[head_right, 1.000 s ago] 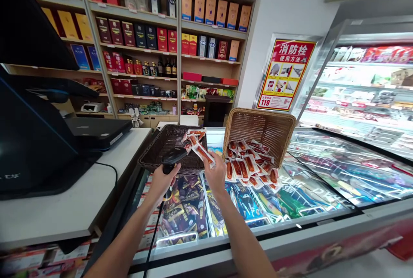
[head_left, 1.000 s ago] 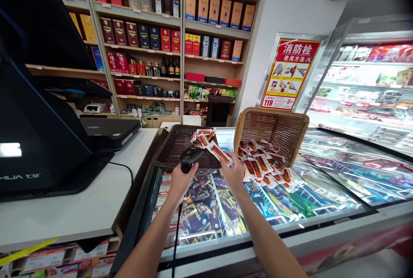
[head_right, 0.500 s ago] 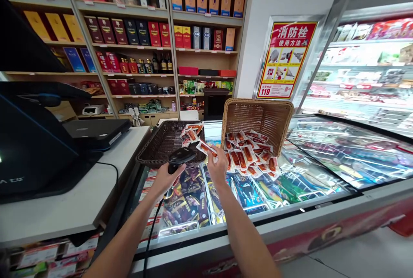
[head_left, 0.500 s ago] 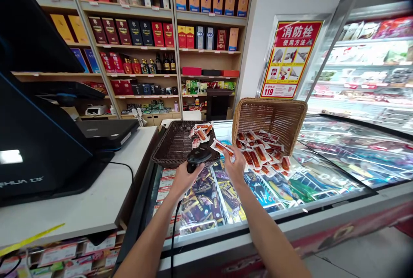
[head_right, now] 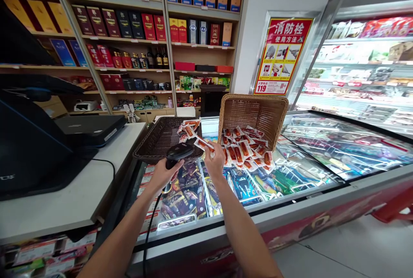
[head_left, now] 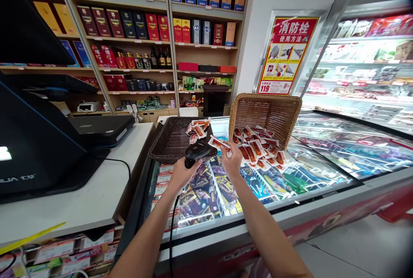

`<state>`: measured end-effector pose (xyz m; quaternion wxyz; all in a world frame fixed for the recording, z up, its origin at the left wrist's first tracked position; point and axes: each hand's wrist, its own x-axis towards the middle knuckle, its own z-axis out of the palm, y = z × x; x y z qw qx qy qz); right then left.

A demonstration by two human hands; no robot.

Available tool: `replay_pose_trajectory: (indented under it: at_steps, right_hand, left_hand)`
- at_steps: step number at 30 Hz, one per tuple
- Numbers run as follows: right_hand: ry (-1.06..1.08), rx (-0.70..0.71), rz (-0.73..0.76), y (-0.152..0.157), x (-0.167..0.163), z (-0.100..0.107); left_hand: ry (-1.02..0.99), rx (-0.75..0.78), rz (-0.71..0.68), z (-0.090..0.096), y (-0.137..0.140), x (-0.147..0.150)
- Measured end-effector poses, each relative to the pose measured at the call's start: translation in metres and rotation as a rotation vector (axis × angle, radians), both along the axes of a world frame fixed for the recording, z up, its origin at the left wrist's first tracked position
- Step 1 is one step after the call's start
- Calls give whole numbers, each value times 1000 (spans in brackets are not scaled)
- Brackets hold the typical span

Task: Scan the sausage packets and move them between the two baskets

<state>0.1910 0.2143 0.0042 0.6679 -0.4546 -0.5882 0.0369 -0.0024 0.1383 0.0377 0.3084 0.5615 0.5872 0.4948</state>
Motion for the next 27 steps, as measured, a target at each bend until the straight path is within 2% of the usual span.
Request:
replay_pose_trajectory:
  at_steps: [5, 15, 18, 22, 25, 27]
  right_hand:
    - [-5, 8, -5, 0, 0, 0]
    - [-4, -11, 2, 3, 2, 0]
    - [51, -76, -168, 12, 16, 2]
    - [213, -305, -531, 31, 45, 0]
    - [186, -483, -583, 41, 59, -7]
    - [98, -527, -562, 43, 62, -12]
  left_hand:
    - [55, 6, -93, 2, -2, 0]
    - [-23, -10, -56, 4, -3, 4]
    - [-86, -9, -10, 11, -4, 5]
    - [-192, 3, 37, 17, -2, 2]
    - [-229, 6, 62, 17, 2, -1]
    - [-228, 1, 73, 15, 4, -2]
